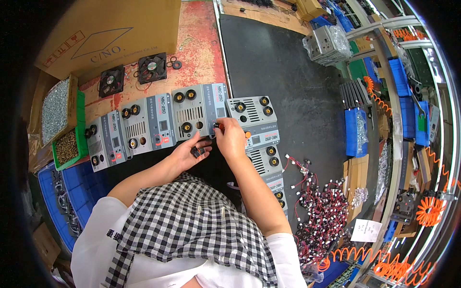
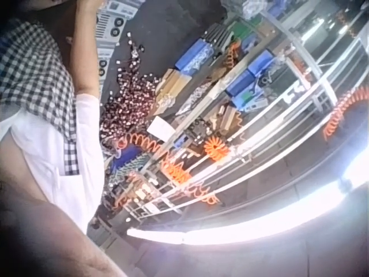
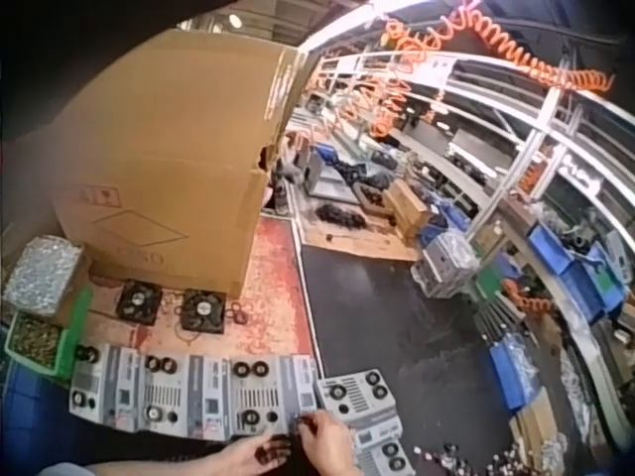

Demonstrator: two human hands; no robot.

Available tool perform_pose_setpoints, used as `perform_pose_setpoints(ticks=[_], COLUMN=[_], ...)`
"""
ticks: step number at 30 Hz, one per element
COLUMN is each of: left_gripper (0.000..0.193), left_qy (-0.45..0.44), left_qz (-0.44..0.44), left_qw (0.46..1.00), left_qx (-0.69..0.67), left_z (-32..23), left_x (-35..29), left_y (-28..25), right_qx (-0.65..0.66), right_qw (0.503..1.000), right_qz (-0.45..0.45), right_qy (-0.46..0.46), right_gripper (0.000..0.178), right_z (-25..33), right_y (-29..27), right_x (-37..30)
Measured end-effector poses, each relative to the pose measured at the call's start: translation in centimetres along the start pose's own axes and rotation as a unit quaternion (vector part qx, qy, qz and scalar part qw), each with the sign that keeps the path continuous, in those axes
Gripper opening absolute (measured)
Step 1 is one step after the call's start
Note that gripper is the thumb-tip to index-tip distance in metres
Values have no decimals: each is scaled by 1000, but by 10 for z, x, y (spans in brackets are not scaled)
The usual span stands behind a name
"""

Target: The person assembles PCB components and fans into metal enclosures by securing them with screws using an electric screwdriver, then connects wire harnesses.

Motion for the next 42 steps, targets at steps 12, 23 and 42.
perform_pose_setpoints(ticks=[12, 23, 42], left_gripper=[36, 41, 41], left_qy=[52, 51, 59], left_qz=[31, 48, 19], left_qw=[995, 996, 997], left_qx=[-85, -50, -42], left_z=[-11, -12, -17], left_x=[7, 9, 9], left_y=[7, 7, 4], right_qx=[-131, -170, -151], right_qw=[988, 980, 985], right_qz=[79, 103, 86], right_qy=[10, -12, -25], right_gripper=[17, 16, 16], right_z=[7, 10, 10], right_y=[9, 14, 18], right_x=[27, 36, 39])
Point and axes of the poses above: each hand's wrist, its own x-axis towards the middle knuckle, its own y-axis out of the palm, z = x × y, the point moved 4 cm from there along x, towards the middle knuckle, and after that the axes turned 15 degrees about z, right-handed, at the moved point
